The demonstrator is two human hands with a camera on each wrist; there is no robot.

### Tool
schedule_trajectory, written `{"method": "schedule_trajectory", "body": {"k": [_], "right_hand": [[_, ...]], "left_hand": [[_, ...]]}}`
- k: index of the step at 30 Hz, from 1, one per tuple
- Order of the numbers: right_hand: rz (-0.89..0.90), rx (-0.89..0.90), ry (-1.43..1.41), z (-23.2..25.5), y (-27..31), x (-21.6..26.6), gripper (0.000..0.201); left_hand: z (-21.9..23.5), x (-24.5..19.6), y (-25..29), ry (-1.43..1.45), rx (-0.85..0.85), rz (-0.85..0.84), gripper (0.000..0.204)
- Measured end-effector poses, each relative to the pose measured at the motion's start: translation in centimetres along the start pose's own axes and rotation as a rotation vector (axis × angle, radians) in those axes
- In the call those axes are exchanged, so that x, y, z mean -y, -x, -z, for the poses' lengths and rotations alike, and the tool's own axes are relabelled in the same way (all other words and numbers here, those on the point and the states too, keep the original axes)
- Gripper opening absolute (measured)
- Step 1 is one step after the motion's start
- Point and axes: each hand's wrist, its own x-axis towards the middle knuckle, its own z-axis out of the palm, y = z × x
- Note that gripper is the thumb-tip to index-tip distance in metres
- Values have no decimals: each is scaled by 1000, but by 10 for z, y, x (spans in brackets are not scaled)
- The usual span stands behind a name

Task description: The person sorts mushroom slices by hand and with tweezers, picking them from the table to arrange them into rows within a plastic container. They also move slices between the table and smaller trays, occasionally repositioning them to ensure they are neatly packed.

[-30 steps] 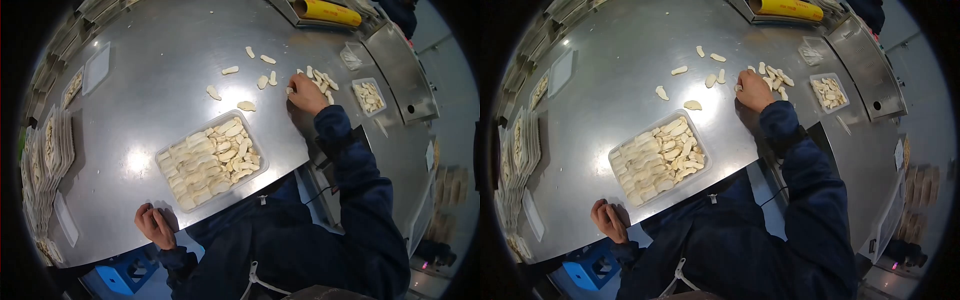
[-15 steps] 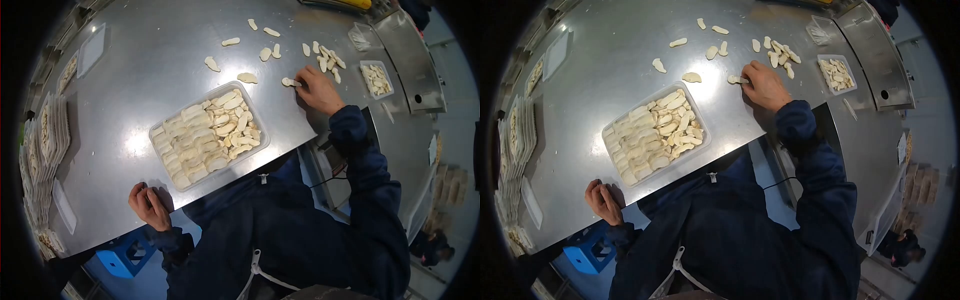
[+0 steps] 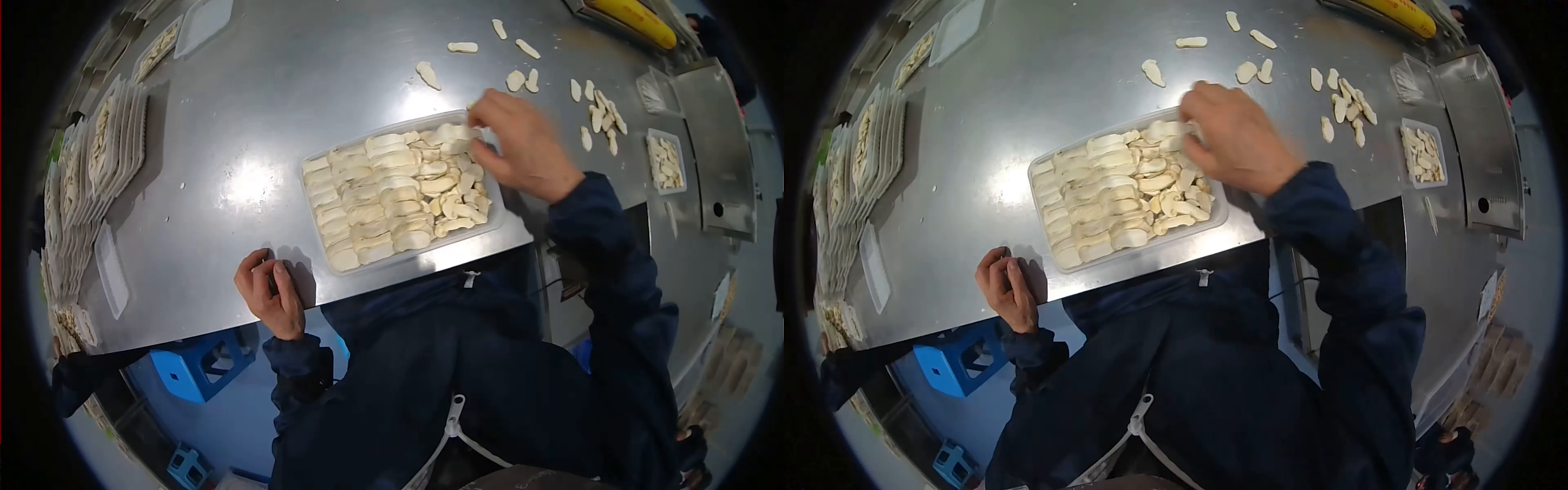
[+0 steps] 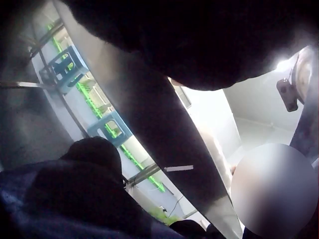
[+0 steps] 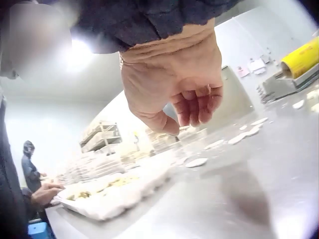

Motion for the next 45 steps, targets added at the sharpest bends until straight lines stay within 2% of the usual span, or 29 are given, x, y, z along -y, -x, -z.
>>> {"method": "schedule_trajectory", "body": {"k": [1, 8, 20, 26, 29, 32, 33, 36, 37, 40, 45], "right_hand": [[48, 17, -3, -7, -8, 5, 17], [50, 88, 70, -34, -31, 5, 15], [30, 122, 115, -40, -31, 11, 14], [20, 134, 108, -35, -32, 11, 21], [41, -1, 86, -23, -39, 0, 21], [-95, -91, 161, -6, -59, -27, 17], [-108, -71, 238, -6, -66, -36, 19], [-218, 239, 276, -15, -85, -40, 29], [-237, 246, 267, -26, -89, -45, 36], [-274, 264, 259, -38, -101, -45, 33], [-205, 199, 297, -51, -101, -55, 27]], "left_hand": [[0, 0, 0, -1, 0, 6, 10], [0, -3, 0, -11, -4, 29, 12], [0, -4, -1, -26, 4, 47, 13], [1, -3, -1, -35, 8, 40, 12], [1, -3, 0, -36, 16, 42, 13], [2, -2, 0, -45, 27, 42, 13], [2, -4, 0, -43, 23, 46, 11], [2, -5, -1, -24, 14, 61, 9], [2, -5, 0, -18, 13, 71, 9], [2, -6, -2, -21, 10, 48, 8], [3, -6, -2, -43, 21, 38, 7]]}}
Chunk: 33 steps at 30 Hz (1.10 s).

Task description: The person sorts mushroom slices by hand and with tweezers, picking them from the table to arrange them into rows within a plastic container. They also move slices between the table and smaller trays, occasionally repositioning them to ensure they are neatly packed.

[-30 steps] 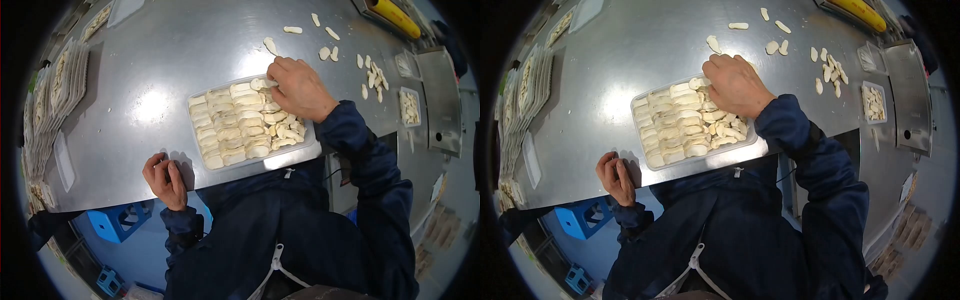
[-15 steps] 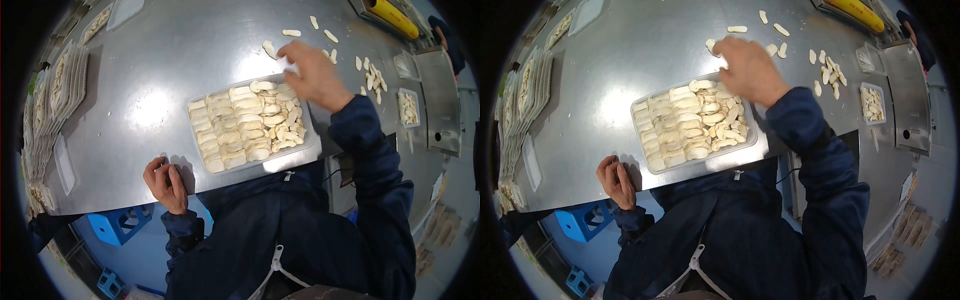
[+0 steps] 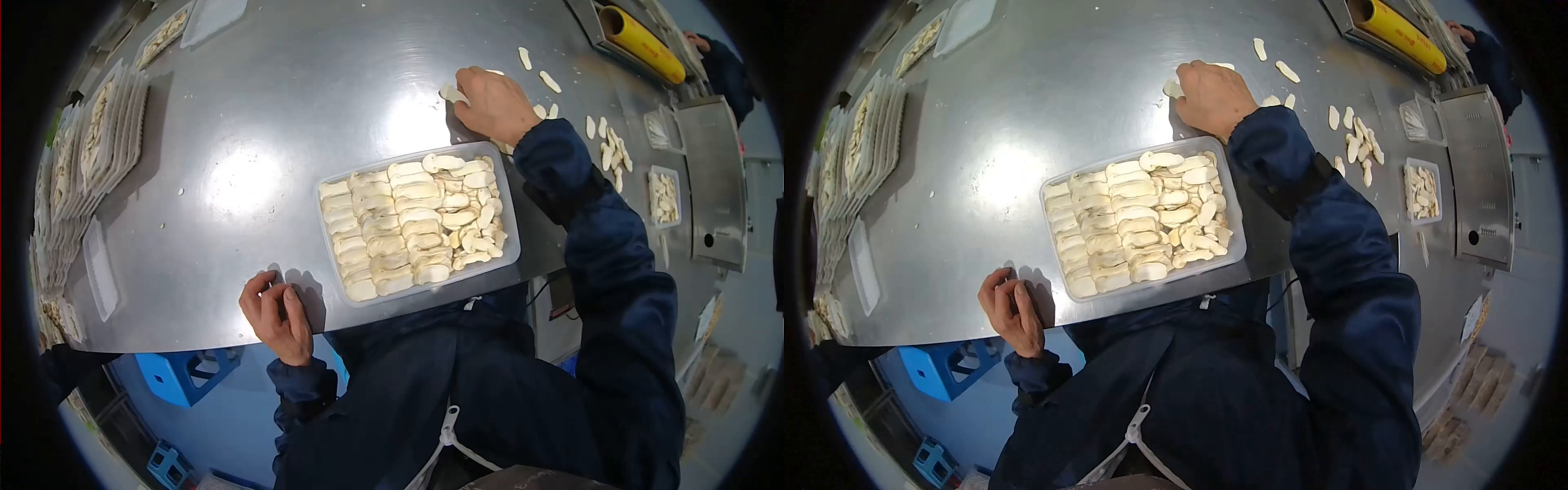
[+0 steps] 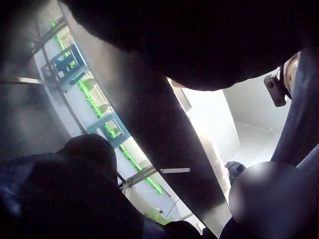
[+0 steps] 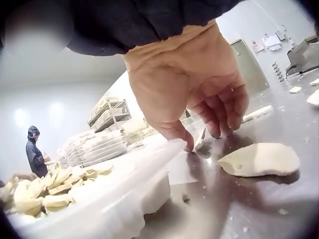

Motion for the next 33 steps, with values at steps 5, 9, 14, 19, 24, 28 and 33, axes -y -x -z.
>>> {"method": "schedule_trajectory", "body": {"k": [5, 9, 14, 19, 24, 28, 33], "right_hand": [[106, -98, 53, -4, 4, -4, 23], [110, -134, -1, -4, 8, -6, 21], [141, -120, 18, -5, 8, -11, 19], [353, -172, -76, 40, 47, 16, 19], [449, -100, -108, 35, 82, 43, 18], [450, -74, -99, 23, 84, 48, 18], [458, -106, -104, 17, 90, 57, 15]], "left_hand": [[0, -2, 0, 16, -10, -2, 7], [-1, -2, -1, 21, -11, 3, 7], [-2, 0, 1, 36, -18, -9, 8], [-2, -1, 0, 6, -8, -12, 9], [-2, -1, 0, 1, -11, -6, 10], [-2, -1, 1, 15, -10, 3, 11], [-3, 1, 1, 11, -12, -7, 11]]}}
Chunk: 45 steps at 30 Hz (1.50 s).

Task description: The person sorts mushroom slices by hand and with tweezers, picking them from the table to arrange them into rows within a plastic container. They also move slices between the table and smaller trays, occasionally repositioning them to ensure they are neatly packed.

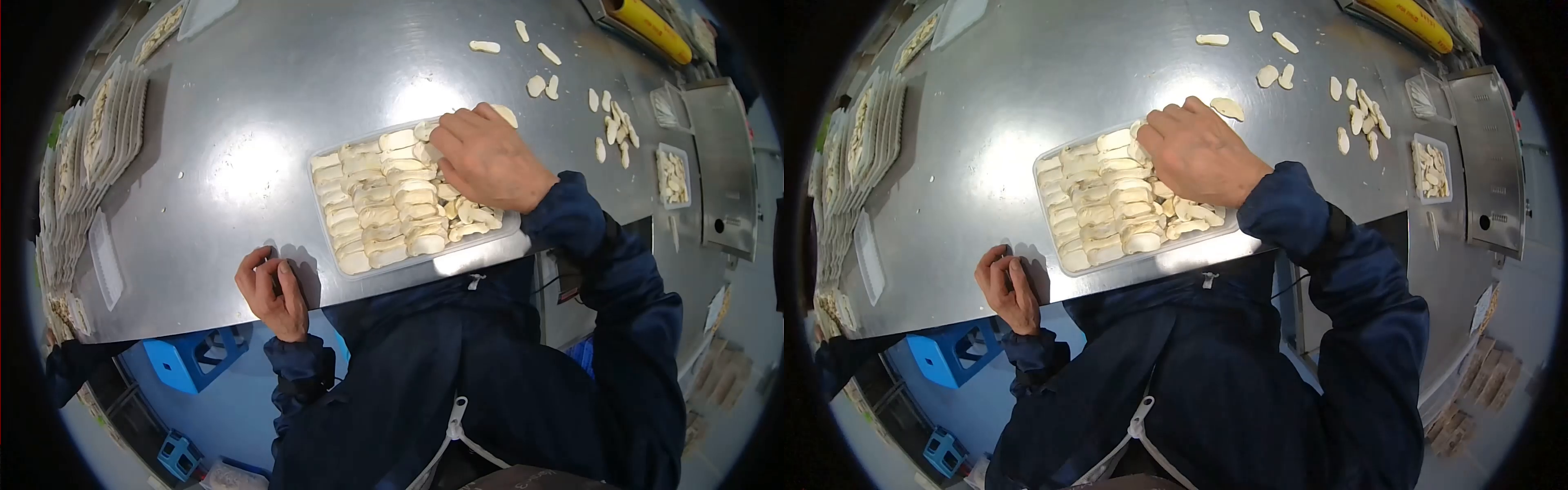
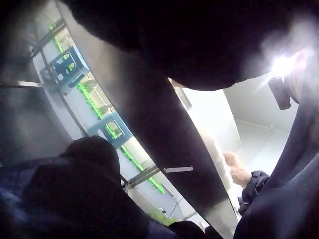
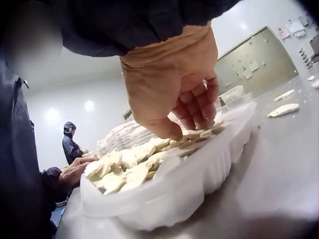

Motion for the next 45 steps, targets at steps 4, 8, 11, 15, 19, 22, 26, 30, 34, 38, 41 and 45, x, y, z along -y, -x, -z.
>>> {"method": "schedule_trajectory", "body": {"k": [4, 8, 11, 15, 19, 22, 26, 30, 34, 38, 41, 45], "right_hand": [[-14, -16, 26, 5, 1, -1, 15], [-51, -51, -12, 21, 0, -5, 14], [-65, -99, 29, 31, 1, -12, 15], [-179, -136, -62, 50, 12, -13, 20], [-501, -153, -667, 63, 29, -1, 19], [-644, -163, -1283, 54, 40, 3, 20], [-662, -229, -1659, 36, 25, 15, 22], [-706, -241, -1751, 22, 15, 13, 22], [-639, -139, -1734, 10, 13, 2, 28], [-696, -178, -1787, 10, 2, 6, 24], [-735, -196, -1791, 10, 0, 9, 22], [-754, -175, -1760, 9, -1, 9, 24]], "left_hand": [[1, -1, 0, 0, 9, 20, 10], [1, 0, 1, 1, 5, 8, 10], [0, -1, 0, 21, -4, -1, 10], [2, 0, 1, 23, 10, 6, 8], [15, -8, -5, 208, 29, 99, 6], [42, -31, -19, 388, -9, 191, 19], [54, -67, -66, 1149, 424, 269, 44], [31, -93, -106, 1251, 696, 349, 49], [-3, -114, -127, 1211, 783, 430, 51], [-26, -112, -133, 1188, 854, 475, 52], [-36, -108, -134, 1276, 871, 508, 54], [-40, -114, -134, 1268, 861, 531, 54]]}}
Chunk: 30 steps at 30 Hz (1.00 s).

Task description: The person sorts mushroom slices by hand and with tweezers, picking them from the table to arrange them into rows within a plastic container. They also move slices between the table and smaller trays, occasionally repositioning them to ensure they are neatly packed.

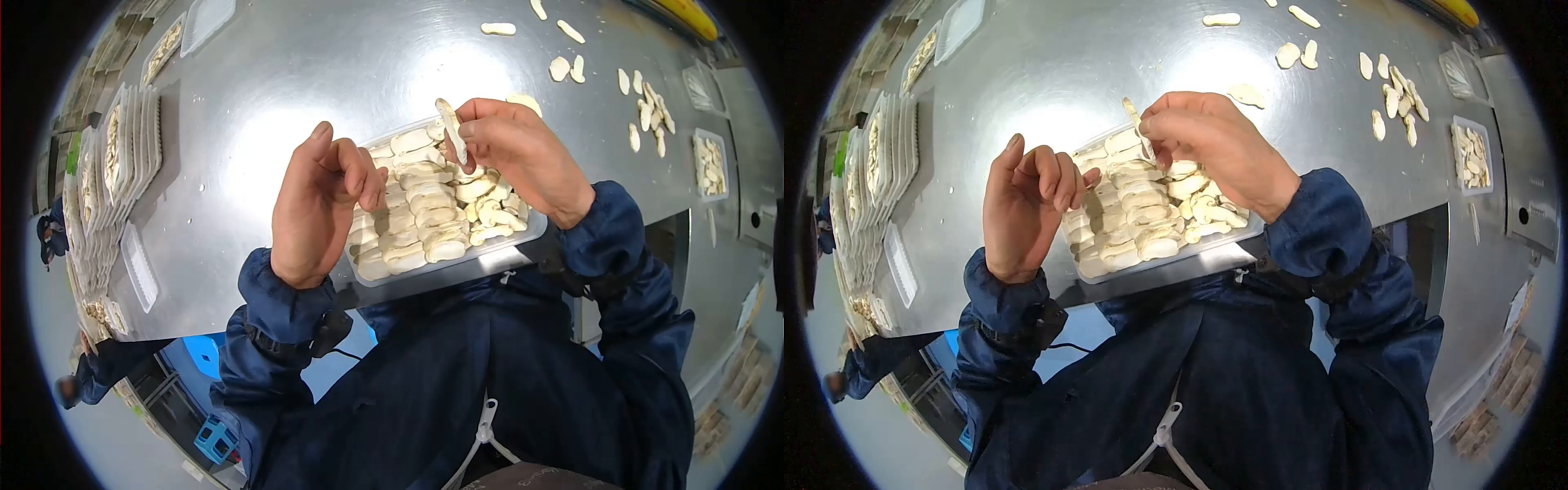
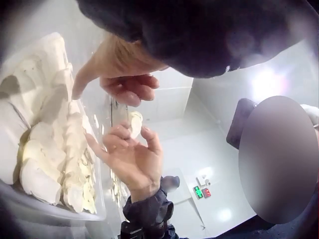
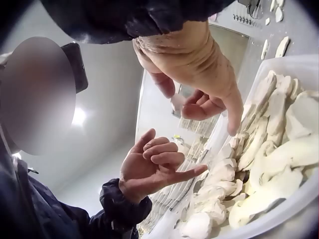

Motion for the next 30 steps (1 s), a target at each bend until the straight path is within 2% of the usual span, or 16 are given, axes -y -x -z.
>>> {"method": "schedule_trajectory", "body": {"k": [30], "right_hand": [[-39, 7, 49, 4, -5, -1, 23]], "left_hand": [[3, 5, -11, -63, 25, -12, 53]]}}
